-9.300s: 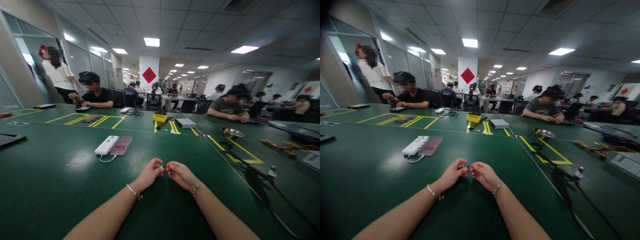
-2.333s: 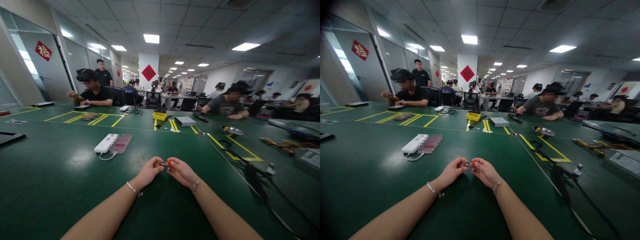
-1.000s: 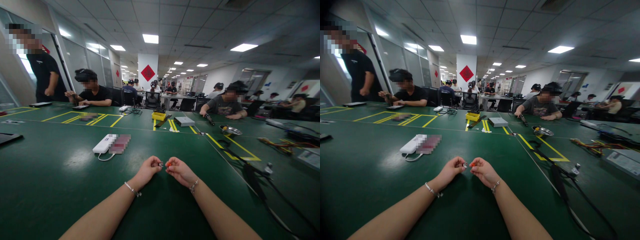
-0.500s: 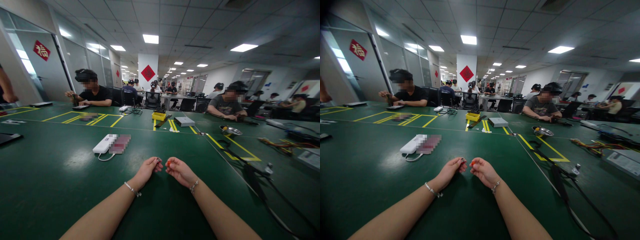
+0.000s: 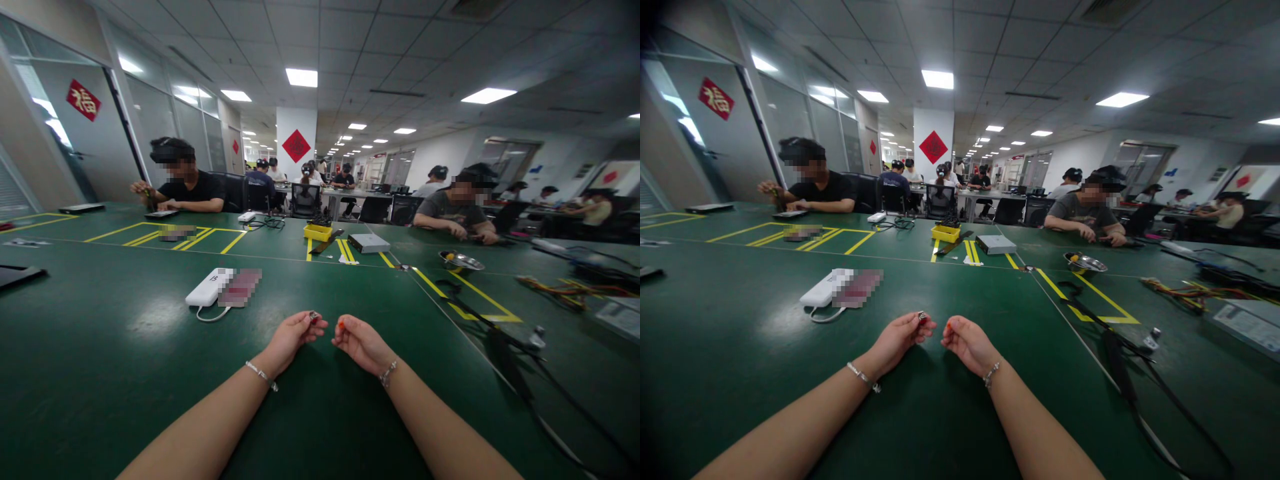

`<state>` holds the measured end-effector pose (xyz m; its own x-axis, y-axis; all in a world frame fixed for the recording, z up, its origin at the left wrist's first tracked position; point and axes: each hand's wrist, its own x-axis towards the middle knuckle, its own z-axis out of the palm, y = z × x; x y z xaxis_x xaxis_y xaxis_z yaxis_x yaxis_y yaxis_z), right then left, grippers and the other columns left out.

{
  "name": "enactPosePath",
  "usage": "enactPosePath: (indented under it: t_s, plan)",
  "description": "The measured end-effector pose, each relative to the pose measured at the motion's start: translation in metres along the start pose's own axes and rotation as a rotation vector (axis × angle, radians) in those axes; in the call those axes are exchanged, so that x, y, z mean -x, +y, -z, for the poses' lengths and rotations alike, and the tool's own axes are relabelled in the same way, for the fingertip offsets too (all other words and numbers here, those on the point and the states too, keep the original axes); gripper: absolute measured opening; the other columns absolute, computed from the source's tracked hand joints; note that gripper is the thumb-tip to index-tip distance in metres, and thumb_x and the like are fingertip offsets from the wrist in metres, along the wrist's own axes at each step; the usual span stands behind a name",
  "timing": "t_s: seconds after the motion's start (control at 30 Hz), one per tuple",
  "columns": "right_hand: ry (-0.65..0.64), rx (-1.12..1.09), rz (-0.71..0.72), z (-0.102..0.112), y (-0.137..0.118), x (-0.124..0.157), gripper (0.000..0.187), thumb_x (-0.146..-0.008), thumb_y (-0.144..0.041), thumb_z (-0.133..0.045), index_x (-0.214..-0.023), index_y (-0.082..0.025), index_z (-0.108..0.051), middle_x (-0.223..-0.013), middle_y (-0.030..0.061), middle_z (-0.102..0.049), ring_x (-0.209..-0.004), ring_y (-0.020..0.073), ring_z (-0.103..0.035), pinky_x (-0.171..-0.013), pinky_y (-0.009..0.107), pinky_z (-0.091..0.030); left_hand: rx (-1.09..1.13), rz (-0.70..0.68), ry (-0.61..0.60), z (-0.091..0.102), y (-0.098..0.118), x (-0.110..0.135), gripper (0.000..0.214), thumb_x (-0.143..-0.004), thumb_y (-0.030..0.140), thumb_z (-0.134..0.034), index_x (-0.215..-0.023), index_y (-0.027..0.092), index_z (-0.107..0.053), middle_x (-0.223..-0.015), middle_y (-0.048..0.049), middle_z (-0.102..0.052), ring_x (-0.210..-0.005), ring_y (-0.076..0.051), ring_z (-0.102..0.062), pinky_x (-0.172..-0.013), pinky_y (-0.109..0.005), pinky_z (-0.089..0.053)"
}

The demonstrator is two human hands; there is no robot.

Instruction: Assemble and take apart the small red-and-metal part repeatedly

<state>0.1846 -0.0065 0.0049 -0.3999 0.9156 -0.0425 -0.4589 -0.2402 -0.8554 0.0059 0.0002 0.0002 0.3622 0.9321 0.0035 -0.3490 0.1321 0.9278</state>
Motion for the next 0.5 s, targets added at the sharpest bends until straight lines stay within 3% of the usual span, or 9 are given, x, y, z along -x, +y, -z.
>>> enactPosePath:
  t_s: [0.23,0.5]
  plan:
    - [-0.001,-0.004,-0.003,0.0029,0.0018,-0.0009,0.017,-0.072,-0.032,-0.056,-0.071,-0.015,-0.055,-0.064,-0.0001,-0.056,-0.061,0.0093,-0.053,-0.069,0.029,-0.04,-0.079,-0.01,-0.002,0.0,-0.0012,0.0002,0.026,-0.074,0.035,-0.053,-0.089,0.014,-0.056,-0.085,-0.006,-0.06,-0.072,-0.011,-0.054,-0.064,-0.022,-0.037]
    - [-0.022,0.017,0.013,0.0037,0.0013,-0.0001,0.019,-0.062,-0.016,-0.066,-0.078,-0.018,-0.054,-0.078,0.0001,-0.061,-0.063,0.0081,-0.054,-0.071,0.028,-0.04,-0.093,0.007,-0.005,-0.005,0.0043,0.0029,0.02,-0.07,0.024,-0.056,-0.087,0.014,-0.054,-0.086,-0.0049,-0.06,-0.075,-0.012,-0.053,-0.065,-0.023,-0.037]
